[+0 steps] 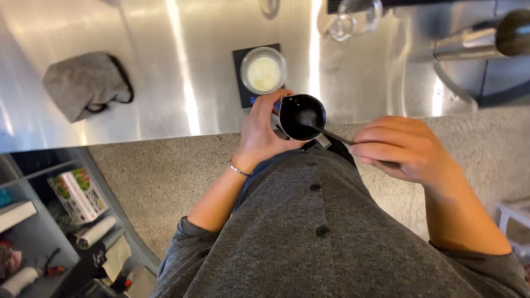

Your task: The person stirs a dark coffee mixture in a metal pitcher with a spoon, fills the pitcher with water at the tap, wipes the counter with a cloth, places a glass of milk on a digital scale, and spoons the coffee mixture into the glass of milk.

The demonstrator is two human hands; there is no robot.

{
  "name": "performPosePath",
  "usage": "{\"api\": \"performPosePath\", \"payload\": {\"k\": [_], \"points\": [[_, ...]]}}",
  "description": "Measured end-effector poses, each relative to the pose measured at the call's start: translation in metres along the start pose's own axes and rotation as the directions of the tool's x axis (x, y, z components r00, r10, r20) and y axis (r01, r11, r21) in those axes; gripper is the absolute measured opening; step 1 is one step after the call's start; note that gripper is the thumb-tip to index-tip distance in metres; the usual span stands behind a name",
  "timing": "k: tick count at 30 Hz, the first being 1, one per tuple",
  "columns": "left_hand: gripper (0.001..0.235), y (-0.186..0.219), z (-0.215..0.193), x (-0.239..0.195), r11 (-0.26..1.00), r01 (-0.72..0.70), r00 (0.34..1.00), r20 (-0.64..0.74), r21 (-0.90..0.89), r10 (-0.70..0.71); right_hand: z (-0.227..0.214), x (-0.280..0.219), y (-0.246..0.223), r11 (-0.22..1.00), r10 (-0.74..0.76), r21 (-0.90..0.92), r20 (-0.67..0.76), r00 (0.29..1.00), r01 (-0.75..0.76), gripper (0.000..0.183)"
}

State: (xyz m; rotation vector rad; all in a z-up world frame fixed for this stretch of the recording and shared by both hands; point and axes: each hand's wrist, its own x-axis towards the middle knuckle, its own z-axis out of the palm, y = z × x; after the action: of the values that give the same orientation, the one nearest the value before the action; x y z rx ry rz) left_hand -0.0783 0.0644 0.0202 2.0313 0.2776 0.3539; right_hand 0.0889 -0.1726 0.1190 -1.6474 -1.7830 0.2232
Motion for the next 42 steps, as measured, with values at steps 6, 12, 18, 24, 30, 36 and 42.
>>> {"api": "performPosePath", "payload": {"k": [6,12,18,24,30,36,42], "points": [[0.096,0.006,0.035,0.015,0.987,-0.142,0.984,0.098,-0.07,0.148,-0.024,-0.033,-0.016,0.988,0.115,-0.1,0.011,0.993,-0.114,0.017],[0.101,-0.006,0.106,0.047,0.979,-0.163,0.978,0.11,-0.122,0.177,0.002,-0.114,0.022,0.962,0.248,-0.074,-0.17,0.954,-0.263,0.028],[0.101,-0.04,0.198,0.088,0.976,0.03,0.988,0.155,-0.216,0.004,0.044,-0.16,0.053,0.815,0.548,-0.026,-0.292,0.784,-0.579,0.039],[0.099,-0.067,0.257,0.128,0.954,0.029,0.996,0.086,-0.3,-0.004,0.026,-0.178,0.072,0.794,0.598,0.201,-0.431,0.676,-0.574,0.078],[0.109,-0.077,0.277,0.133,0.965,0.138,0.99,0.026,-0.222,-0.135,-0.01,-0.185,0.077,0.896,0.383,-0.017,-0.475,0.792,-0.444,0.034],[0.082,-0.088,0.221,0.051,0.963,0.267,0.946,0.199,-0.035,-0.255,-0.005,-0.133,0.061,0.996,0.038,0.088,-0.478,0.878,0.005,0.005],[0.056,-0.108,0.101,-0.013,0.786,0.616,0.785,-0.124,0.052,-0.607,0.048,-0.091,0.068,0.93,0.289,0.287,-0.18,0.94,-0.231,0.006]]}}
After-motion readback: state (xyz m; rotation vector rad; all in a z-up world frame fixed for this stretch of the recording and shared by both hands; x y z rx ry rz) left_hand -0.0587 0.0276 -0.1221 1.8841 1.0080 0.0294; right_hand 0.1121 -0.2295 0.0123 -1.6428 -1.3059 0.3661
